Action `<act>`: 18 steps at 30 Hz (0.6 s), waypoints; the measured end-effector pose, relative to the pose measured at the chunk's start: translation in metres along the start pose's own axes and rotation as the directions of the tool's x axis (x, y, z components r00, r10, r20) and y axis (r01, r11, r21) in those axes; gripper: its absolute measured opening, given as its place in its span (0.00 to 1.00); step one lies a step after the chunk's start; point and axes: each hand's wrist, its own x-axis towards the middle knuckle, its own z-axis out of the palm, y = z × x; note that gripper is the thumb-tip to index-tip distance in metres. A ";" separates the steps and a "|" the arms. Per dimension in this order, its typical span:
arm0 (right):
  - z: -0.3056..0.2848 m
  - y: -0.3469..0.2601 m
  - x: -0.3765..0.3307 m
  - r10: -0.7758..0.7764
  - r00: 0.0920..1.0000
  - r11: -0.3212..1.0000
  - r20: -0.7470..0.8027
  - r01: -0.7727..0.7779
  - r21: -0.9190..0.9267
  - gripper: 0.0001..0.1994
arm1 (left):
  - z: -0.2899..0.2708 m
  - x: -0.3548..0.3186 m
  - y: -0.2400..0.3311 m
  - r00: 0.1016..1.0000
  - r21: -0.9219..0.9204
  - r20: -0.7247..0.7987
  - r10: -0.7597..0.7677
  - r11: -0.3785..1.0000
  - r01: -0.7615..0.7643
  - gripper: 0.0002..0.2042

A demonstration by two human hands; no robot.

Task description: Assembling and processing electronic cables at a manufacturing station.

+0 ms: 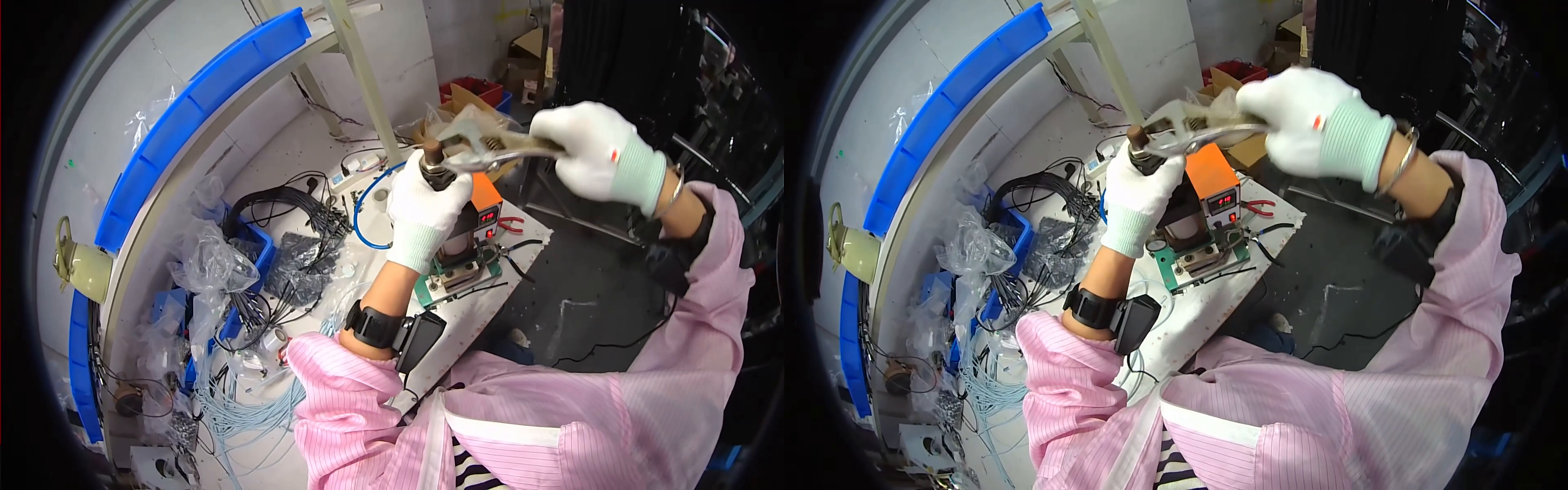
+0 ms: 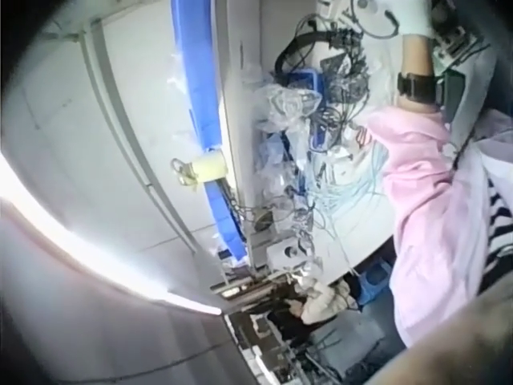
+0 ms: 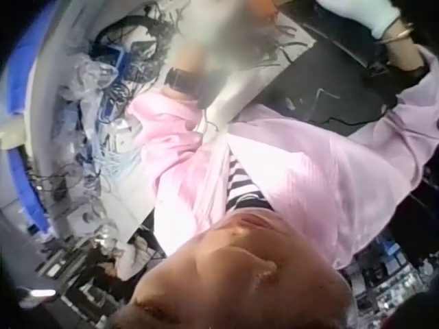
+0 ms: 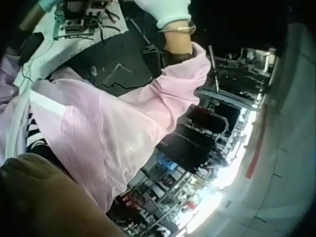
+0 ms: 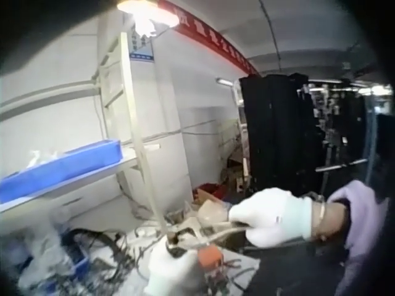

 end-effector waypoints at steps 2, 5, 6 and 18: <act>0.009 0.014 0.004 -0.007 0.998 0.989 -0.066 0.017 0.147 0.09 | -0.004 -0.001 -0.003 1.000 0.064 -0.002 -0.019 0.998 0.019 0.13; 0.026 0.031 0.013 0.024 0.979 0.910 -0.202 0.063 0.411 0.08 | -0.004 -0.002 -0.002 0.999 0.179 0.002 -0.039 0.983 0.038 0.13; 0.036 0.033 0.020 0.019 0.979 0.821 -0.201 0.100 0.562 0.09 | -0.004 -0.002 0.001 0.999 0.170 0.006 -0.044 0.985 0.042 0.13; 0.047 -0.019 0.077 -0.356 0.926 0.616 -0.126 0.334 0.713 0.21 | -0.001 -0.004 0.006 1.000 0.179 0.001 0.027 0.984 -0.027 0.14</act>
